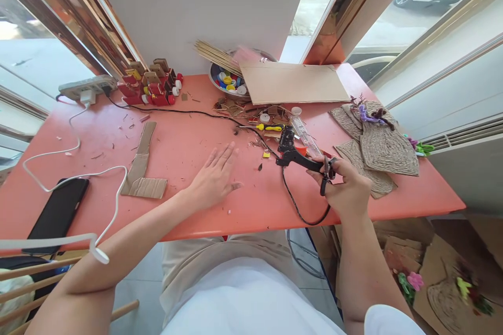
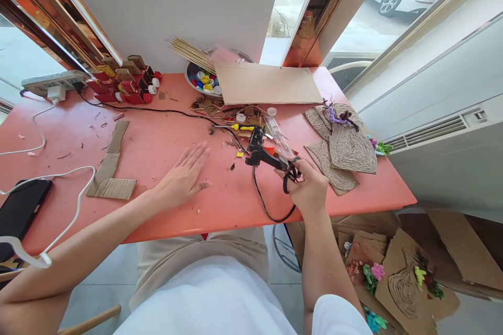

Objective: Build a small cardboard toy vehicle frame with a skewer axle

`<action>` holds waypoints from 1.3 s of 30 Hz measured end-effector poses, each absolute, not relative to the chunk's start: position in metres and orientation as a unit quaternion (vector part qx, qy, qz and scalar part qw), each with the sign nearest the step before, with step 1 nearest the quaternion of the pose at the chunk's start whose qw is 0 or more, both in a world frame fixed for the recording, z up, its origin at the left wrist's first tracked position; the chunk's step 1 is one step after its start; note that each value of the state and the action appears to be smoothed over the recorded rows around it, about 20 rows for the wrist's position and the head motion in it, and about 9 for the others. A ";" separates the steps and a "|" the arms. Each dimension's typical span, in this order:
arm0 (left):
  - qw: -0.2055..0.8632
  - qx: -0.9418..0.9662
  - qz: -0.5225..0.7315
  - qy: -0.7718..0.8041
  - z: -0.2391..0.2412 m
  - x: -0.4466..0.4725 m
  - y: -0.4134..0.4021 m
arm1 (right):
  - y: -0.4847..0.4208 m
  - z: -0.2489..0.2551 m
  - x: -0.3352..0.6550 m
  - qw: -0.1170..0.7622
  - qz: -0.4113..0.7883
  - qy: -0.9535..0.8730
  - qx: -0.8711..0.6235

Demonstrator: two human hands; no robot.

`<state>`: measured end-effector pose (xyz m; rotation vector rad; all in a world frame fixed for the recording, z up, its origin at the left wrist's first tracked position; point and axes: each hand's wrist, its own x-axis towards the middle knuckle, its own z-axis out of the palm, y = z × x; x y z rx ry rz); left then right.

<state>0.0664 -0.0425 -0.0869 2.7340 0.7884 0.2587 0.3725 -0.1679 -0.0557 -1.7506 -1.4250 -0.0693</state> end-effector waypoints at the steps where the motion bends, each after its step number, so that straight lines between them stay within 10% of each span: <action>1: 0.143 0.943 0.093 0.285 -0.087 0.058 -0.043 | -0.166 -0.058 0.371 0.418 -0.031 -0.576 -0.701; 20: 0.167 0.884 0.238 0.365 -0.077 0.007 -0.050 | -0.169 -0.064 0.375 0.302 -0.111 -0.600 -0.733; 28: 0.112 0.827 0.273 0.478 -0.071 -0.053 -0.062 | -0.165 -0.052 0.368 0.408 -0.295 -0.556 -0.661; 33: 0.116 0.758 0.259 0.587 -0.075 -0.099 -0.075 | -0.160 -0.046 0.327 0.476 -0.095 -0.617 -0.619; 39: 0.111 0.747 0.214 0.619 -0.082 -0.110 -0.085 | -0.142 -0.052 0.281 0.336 -0.005 -0.745 -0.577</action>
